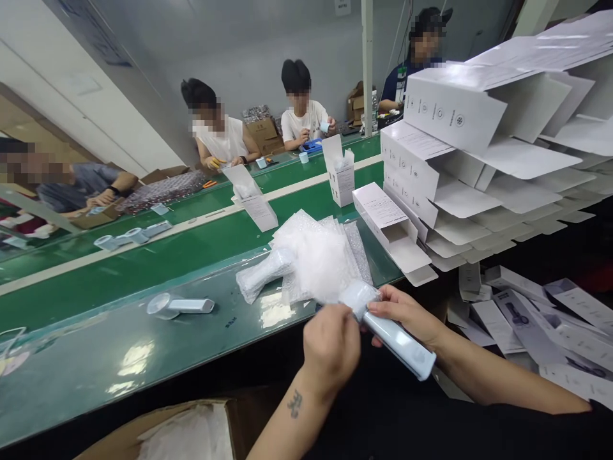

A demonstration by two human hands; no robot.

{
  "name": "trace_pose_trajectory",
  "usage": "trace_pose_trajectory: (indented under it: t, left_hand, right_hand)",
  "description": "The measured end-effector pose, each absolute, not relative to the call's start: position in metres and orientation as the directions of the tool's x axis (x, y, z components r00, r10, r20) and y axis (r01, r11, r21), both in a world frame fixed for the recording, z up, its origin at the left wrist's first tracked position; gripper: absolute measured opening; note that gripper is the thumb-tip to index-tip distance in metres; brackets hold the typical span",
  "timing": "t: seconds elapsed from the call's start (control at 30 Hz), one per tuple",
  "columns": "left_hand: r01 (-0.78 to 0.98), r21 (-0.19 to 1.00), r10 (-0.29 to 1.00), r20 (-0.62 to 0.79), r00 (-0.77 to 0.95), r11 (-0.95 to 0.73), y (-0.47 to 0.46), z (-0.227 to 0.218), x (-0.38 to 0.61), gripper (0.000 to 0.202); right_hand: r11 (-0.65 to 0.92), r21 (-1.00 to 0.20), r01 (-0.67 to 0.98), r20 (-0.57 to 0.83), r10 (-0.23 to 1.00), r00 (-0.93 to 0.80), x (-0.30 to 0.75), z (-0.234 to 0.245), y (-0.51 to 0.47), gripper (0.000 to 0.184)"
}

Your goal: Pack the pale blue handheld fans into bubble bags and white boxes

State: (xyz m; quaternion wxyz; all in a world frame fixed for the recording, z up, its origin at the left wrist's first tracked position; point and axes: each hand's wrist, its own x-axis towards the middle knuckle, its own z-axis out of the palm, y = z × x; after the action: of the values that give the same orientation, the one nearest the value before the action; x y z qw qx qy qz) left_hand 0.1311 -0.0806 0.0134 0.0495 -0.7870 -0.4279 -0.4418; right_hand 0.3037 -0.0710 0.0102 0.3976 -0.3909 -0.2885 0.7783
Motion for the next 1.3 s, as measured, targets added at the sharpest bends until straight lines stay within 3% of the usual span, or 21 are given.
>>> trace_pose_trajectory:
  t: [0.1, 0.27, 0.4, 0.47, 0.6, 0.67, 0.73, 0.83, 0.93, 1.07, 1.17, 1.23, 1.3]
  left_hand:
    - [0.602, 0.153, 0.493, 0.741, 0.455, -0.784, -0.093, 0.022, 0.13, 0.02]
    - [0.514, 0.181, 0.495, 0.648, 0.579, -0.838, -0.103, 0.012, 0.131, 0.019]
    - [0.459, 0.109, 0.445, 0.515, 0.733, -0.882, -0.109, -0.001, 0.131, 0.016]
    - [0.439, 0.184, 0.469, 0.495, 0.732, -0.88, -0.112, -0.009, 0.131, 0.017]
    - [0.611, 0.508, 0.783, 0.513, 0.35, -0.607, -0.118, -0.029, 0.13, 0.02]
    - [0.599, 0.569, 0.825, 0.414, 0.384, -0.564, -0.123, -0.037, 0.131, 0.023]
    - [0.563, 0.624, 0.825, 0.266, 0.499, -0.542, -0.127, -0.04, 0.132, 0.029]
    - [0.59, 0.7, 0.838, 0.021, 0.545, -0.402, -0.128, -0.036, 0.134, 0.035]
    - [0.607, 0.758, 0.809, -0.191, 0.555, -0.238, -0.124, -0.029, 0.136, 0.037]
    - [0.535, 0.843, 0.825, -0.264, 0.499, -0.054, -0.113, -0.017, 0.14, 0.035]
    - [0.489, 0.872, 0.773, -0.297, 0.561, -0.019, -0.106, -0.01, 0.143, 0.034]
    - [0.501, 0.864, 0.763, -0.288, 0.579, -0.055, -0.106, -0.007, 0.146, 0.035]
    - [0.498, 0.861, 0.734, -0.27, 0.623, -0.106, -0.111, -0.009, 0.148, 0.037]
  right_hand:
    - [-0.586, -0.725, -0.362, -0.424, 0.794, -0.436, 0.31, 0.008, -0.077, 0.044]
    - [-0.632, -0.672, -0.386, -0.455, 0.764, -0.458, 0.313, 0.0, -0.084, 0.059]
    - [-0.632, -0.692, -0.349, -0.578, 0.775, -0.258, 0.312, -0.017, -0.097, 0.046]
    - [-0.67, -0.671, -0.319, -0.641, 0.74, -0.204, 0.313, -0.025, -0.107, 0.039]
    - [-0.709, -0.672, -0.213, -0.688, 0.705, -0.176, 0.316, -0.027, -0.124, 0.037]
    - [-0.711, -0.688, -0.143, -0.701, 0.703, -0.124, 0.317, -0.026, -0.129, 0.037]
    - [-0.697, -0.715, -0.043, -0.693, 0.716, -0.079, 0.318, -0.027, -0.131, 0.035]
    - [-0.628, -0.737, 0.248, -0.658, 0.752, -0.052, 0.327, -0.029, -0.13, 0.025]
    - [-0.476, -0.662, 0.579, -0.673, 0.717, -0.18, 0.347, -0.017, -0.125, 0.021]
    - [-0.186, -0.624, 0.759, -0.651, 0.661, -0.374, 0.368, 0.022, -0.115, 0.018]
    - [-0.039, -0.564, 0.825, -0.591, 0.717, -0.37, 0.367, 0.045, -0.108, 0.018]
    - [0.005, -0.55, 0.835, -0.596, 0.698, -0.397, 0.363, 0.049, -0.107, 0.015]
    - [-0.063, -0.591, 0.804, -0.653, 0.622, -0.432, 0.36, 0.046, -0.109, 0.01]
